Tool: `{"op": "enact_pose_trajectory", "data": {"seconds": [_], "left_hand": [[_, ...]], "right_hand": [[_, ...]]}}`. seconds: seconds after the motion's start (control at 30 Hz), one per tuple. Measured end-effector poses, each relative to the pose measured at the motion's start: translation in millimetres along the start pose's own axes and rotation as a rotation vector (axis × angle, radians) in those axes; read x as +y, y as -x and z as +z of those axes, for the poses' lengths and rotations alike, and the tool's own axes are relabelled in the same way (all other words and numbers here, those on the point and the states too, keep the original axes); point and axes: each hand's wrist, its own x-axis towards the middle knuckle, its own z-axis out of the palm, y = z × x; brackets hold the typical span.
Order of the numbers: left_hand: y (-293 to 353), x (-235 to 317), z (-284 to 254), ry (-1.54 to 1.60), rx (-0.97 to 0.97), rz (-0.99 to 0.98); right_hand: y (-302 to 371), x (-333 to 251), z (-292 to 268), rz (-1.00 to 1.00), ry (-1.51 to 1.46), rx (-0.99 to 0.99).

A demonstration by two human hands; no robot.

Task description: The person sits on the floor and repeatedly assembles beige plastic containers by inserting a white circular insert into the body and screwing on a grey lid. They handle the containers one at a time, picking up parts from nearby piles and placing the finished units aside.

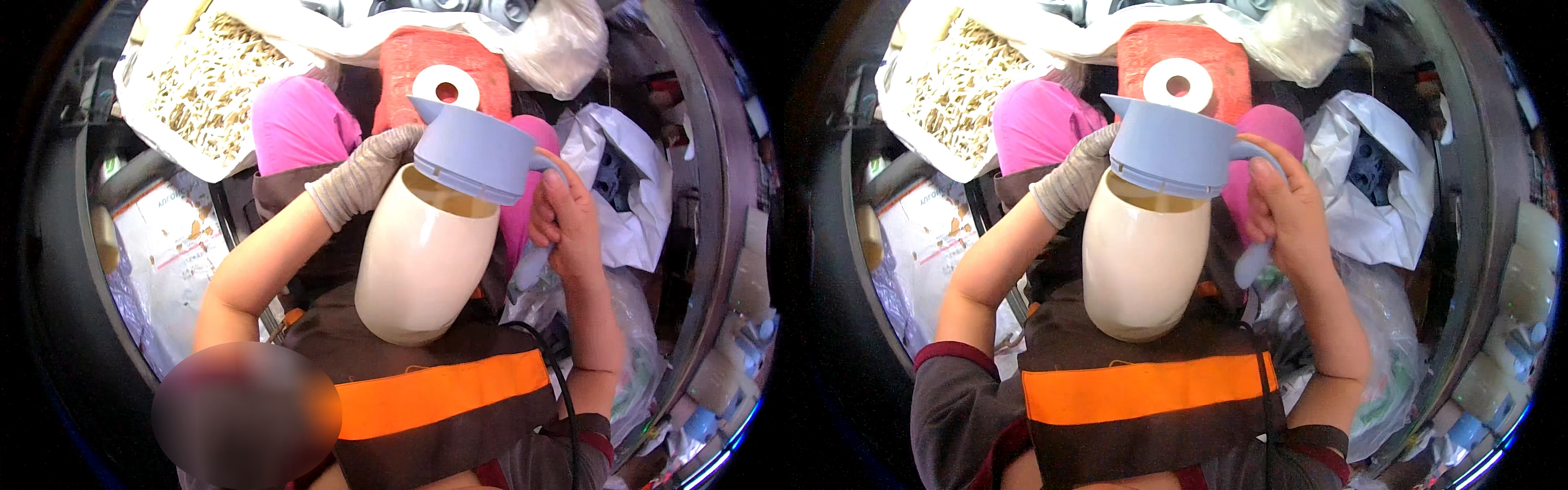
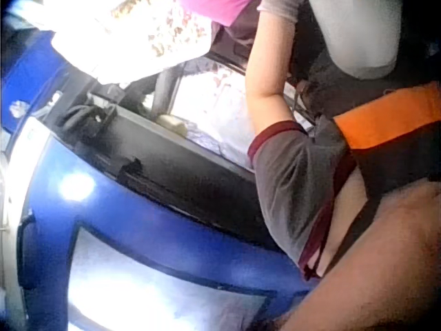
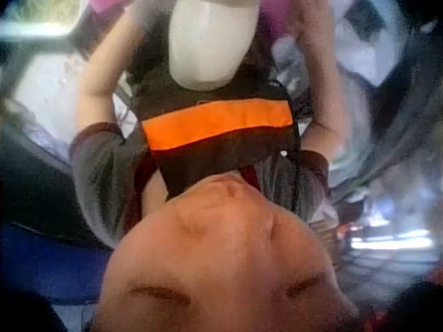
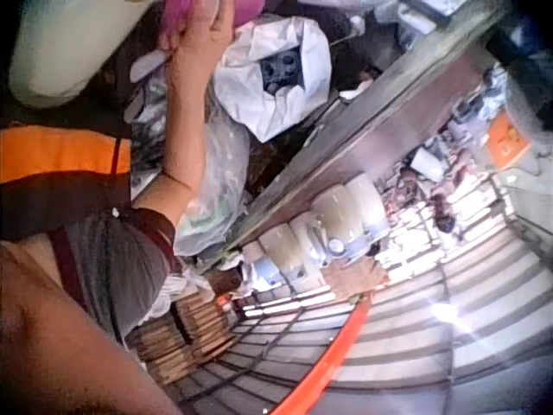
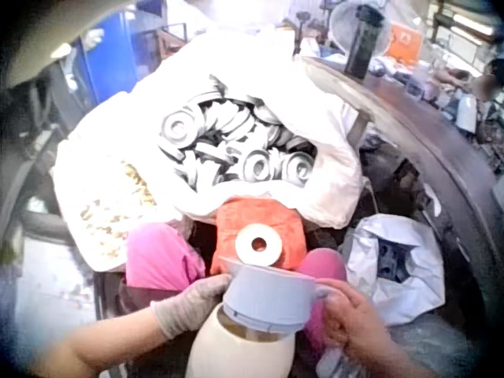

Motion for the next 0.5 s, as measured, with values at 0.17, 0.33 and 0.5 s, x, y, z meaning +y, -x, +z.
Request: {"op": "enact_pose_trajectory", "data": {"seconds": [0.17, 0.33, 0.5], "left_hand": [[-3, -7, -14, 0.155, -0.022, 0.109], [-9, -9, -12, -0.016, 0.02, 0.121], [-3, -7, -5, -0.021, -0.025, 0.039]], "right_hand": [[-13, 14, 7, 0.059, -0.009, 0.004], [-14, 14, 6, 0.043, 0.054, 0.094], [-19, 25, -1, 0.005, 0.083, 0.096]]}}
